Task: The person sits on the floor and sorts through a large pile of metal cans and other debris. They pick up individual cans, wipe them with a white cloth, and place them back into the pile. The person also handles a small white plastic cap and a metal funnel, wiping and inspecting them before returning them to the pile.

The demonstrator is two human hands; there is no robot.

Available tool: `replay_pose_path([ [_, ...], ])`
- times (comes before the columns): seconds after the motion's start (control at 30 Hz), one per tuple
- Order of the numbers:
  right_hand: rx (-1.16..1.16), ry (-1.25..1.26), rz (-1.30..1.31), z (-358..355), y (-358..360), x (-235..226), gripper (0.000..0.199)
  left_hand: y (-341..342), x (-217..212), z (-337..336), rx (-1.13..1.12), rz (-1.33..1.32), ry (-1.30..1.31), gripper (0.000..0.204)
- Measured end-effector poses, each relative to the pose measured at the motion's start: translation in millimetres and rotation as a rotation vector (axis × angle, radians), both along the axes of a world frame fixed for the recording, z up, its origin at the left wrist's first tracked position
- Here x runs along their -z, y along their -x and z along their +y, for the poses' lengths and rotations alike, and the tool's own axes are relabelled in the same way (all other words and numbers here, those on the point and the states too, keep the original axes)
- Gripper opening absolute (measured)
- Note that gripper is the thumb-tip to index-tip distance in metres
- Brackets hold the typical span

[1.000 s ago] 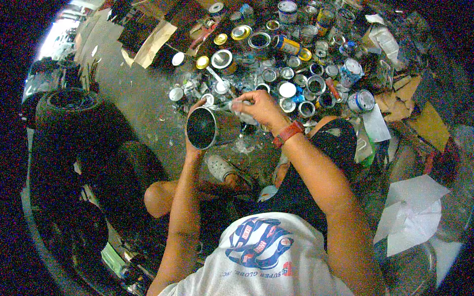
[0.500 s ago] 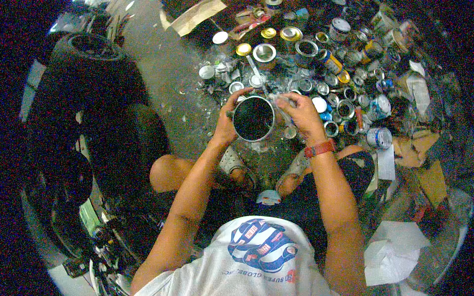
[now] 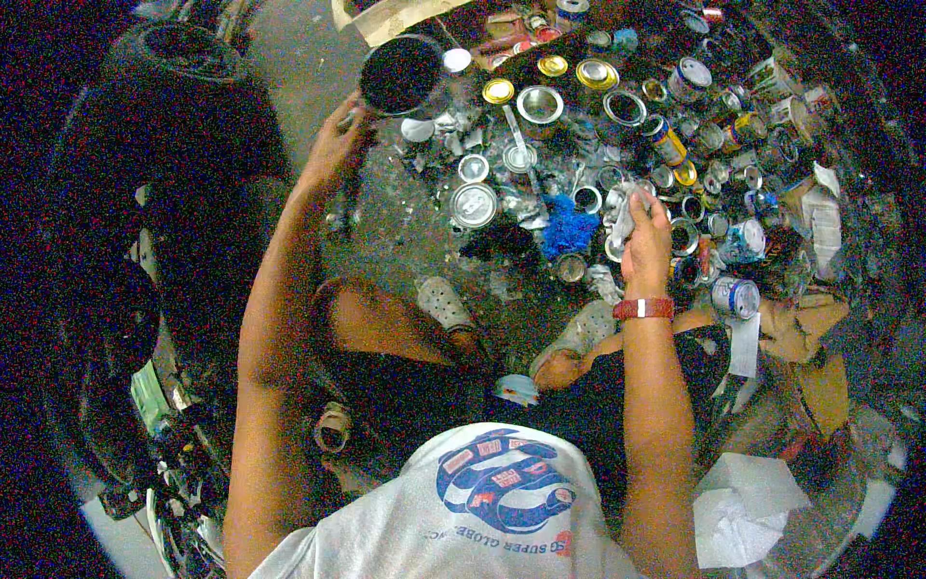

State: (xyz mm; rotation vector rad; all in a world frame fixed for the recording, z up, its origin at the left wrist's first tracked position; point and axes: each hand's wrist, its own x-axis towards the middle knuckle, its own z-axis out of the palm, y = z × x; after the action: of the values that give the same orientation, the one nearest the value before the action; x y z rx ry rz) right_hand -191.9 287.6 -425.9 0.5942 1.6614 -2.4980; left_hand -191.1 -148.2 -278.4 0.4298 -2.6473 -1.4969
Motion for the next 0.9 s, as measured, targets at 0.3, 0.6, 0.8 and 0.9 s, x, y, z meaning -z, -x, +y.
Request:
replay_pose_path([
  [0.3, 0.027, -0.12, -0.012, 15, -1, 8, 0.035, -48, 202, -107, -0.534, -0.263, 0.009, 0.096],
  [0.6, 0.015, -0.24, -0.039, 24, 0, 18, 0.033, -90, 347, -86, -0.514, -0.345, -0.096, 0.094],
  [0.8, 0.092, -0.291, -0.101, 33, 4, 18, 0.034, -90, 341, -17, -0.409, -0.426, -0.056, 0.091],
  [0.9, 0.216, -0.199, -0.065, 61, 3, 40, 0.035, -92, 348, -9, -0.227, -0.474, -0.21, 0.098],
])
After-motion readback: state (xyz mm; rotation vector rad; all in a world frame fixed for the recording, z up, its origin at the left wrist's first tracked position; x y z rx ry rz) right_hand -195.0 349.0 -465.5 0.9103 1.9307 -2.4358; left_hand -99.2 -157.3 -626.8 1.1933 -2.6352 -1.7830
